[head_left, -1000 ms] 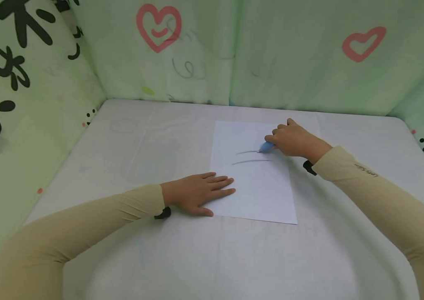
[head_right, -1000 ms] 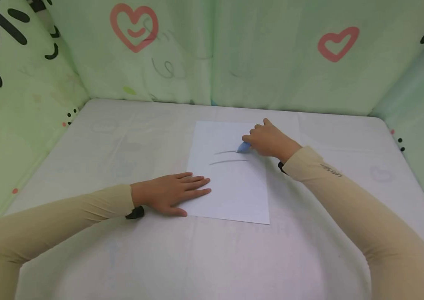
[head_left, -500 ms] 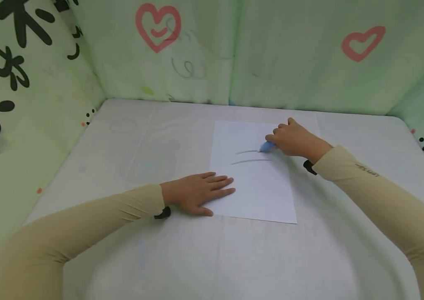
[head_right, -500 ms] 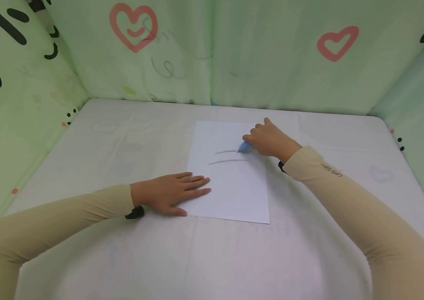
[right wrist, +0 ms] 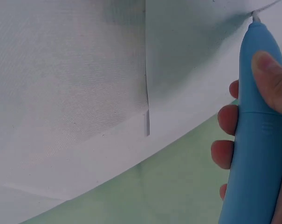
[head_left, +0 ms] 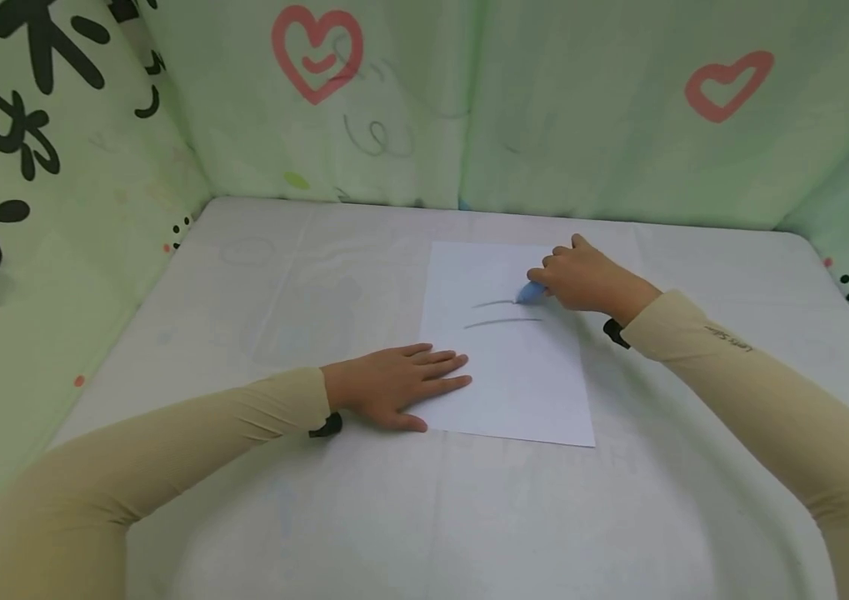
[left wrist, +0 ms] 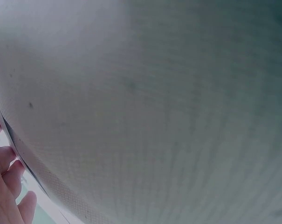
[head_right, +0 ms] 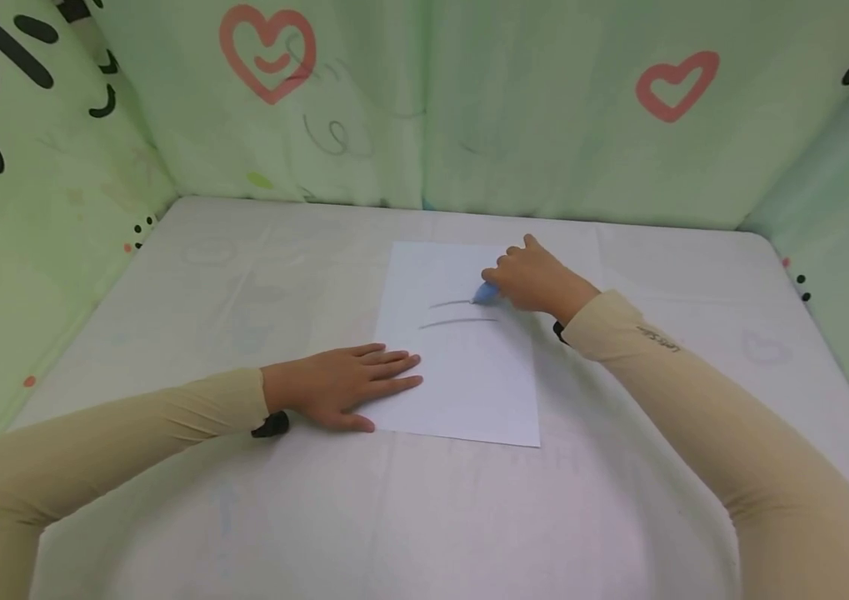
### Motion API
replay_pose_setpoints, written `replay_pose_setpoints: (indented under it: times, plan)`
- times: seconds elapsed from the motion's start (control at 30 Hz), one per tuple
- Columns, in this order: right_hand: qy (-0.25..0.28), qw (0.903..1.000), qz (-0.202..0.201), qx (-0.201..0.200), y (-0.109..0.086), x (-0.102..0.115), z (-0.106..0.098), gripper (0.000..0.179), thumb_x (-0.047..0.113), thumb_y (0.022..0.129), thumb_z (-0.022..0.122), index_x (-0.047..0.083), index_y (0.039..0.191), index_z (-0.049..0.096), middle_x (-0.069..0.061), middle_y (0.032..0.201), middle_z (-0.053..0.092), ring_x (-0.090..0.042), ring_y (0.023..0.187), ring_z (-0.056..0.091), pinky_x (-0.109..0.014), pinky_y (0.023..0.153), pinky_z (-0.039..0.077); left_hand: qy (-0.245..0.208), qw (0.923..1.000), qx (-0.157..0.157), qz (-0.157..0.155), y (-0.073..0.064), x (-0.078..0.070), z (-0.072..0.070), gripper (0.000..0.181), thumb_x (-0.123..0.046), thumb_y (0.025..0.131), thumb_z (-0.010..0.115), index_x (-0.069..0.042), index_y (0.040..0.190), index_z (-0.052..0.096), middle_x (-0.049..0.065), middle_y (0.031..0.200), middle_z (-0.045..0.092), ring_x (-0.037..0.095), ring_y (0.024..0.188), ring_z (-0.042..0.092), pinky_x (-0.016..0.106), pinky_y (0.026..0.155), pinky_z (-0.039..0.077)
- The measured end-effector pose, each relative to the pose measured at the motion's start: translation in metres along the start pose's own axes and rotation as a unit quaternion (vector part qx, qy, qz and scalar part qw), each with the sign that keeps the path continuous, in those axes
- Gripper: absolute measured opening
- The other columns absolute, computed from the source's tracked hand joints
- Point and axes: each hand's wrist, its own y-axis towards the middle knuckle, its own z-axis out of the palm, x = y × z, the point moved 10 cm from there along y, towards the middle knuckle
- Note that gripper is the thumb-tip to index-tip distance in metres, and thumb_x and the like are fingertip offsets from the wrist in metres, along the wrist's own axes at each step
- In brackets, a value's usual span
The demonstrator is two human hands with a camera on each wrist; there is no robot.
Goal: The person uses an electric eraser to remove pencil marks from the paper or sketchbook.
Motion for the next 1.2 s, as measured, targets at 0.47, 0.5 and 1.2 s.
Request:
replay_pose_setpoints:
  times: [0.47,0.5,1.2]
  plan:
    - [-0.004,0.9998,0.012,0.016,0.0019,-0.0033,0.0026,0.017,0.013,0.083,0.069,0.009,0.099,0.063,-0.011,0.082,0.066,-0.028,0.076,0.060,-0.046,0.073,0.045,0.004,1.0000,0.004,0.000,-0.0014,-0.0008,-0.0015,0.075,-0.055,0.095,0.036,-0.016,0.153,0.010,0.006,0.160,0.007,0.020,0.148,0.009,0.040,0.120,0.012]
    - [-0.002,0.9998,0.012,0.015,0.0019,-0.0029,0.0017,0.017,0.013,0.083,0.069,0.008,0.098,0.063,-0.011,0.082,0.066,-0.029,0.076,0.060,-0.046,0.073,0.045,0.003,1.0000,0.005,-0.001,-0.0016,-0.0007,-0.0016,0.075,-0.055,0.095,0.036,-0.016,0.153,0.010,0.006,0.160,0.007,0.020,0.148,0.009,0.040,0.120,0.012]
    - [0.004,0.9999,0.013,0.003,0.0004,0.0026,-0.0033,0.015,0.011,0.082,0.069,0.008,0.096,0.063,-0.011,0.080,0.066,-0.029,0.074,0.060,-0.048,0.073,0.045,-0.008,0.9999,-0.008,0.011,-0.0051,-0.0044,-0.0036,0.074,-0.054,0.095,0.037,-0.014,0.152,0.013,0.008,0.160,0.010,0.023,0.148,0.012,0.042,0.120,0.014]
